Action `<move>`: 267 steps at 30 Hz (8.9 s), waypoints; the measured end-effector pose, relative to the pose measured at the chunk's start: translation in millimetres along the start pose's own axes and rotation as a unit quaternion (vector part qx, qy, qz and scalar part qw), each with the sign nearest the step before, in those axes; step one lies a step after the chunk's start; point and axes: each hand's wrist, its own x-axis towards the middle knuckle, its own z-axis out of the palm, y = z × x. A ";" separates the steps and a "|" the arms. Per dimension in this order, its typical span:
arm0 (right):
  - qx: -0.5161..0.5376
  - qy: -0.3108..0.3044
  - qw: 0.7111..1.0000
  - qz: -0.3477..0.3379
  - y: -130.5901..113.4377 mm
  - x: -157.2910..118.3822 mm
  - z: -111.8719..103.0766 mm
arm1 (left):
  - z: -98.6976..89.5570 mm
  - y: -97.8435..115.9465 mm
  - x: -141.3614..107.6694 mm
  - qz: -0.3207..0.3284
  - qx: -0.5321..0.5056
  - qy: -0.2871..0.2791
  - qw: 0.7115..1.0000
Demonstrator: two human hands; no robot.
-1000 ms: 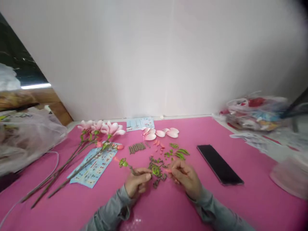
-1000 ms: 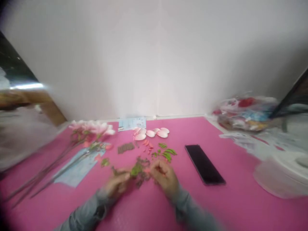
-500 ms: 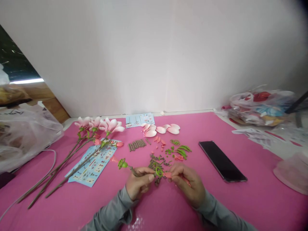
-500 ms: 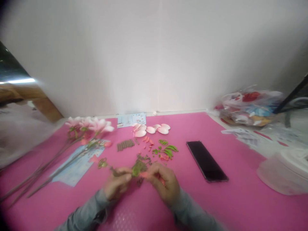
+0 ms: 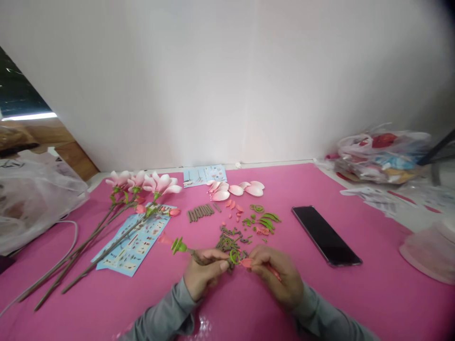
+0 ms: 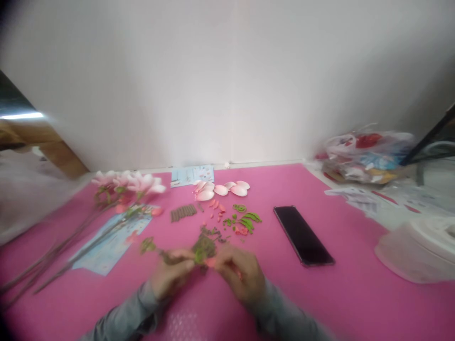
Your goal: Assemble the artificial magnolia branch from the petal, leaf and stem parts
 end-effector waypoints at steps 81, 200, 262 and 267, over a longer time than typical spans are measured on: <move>0.360 0.146 0.845 0.368 -38.4 -26.8 -18.4 | 33.4 23.3 -49.0 0.039 -0.057 -0.167 0.984; 0.093 0.142 0.958 0.231 -140.8 -96.1 42.8 | 81.7 -10.1 -173.1 0.130 -0.006 -0.039 0.991; 0.121 -0.038 0.928 0.350 -154.3 -84.0 23.9 | 59.3 -13.3 -161.8 0.094 -0.048 -0.074 0.992; 0.099 -0.043 0.929 0.355 -154.8 -86.7 23.9 | 59.8 -10.0 -163.0 0.107 -0.038 -0.072 0.991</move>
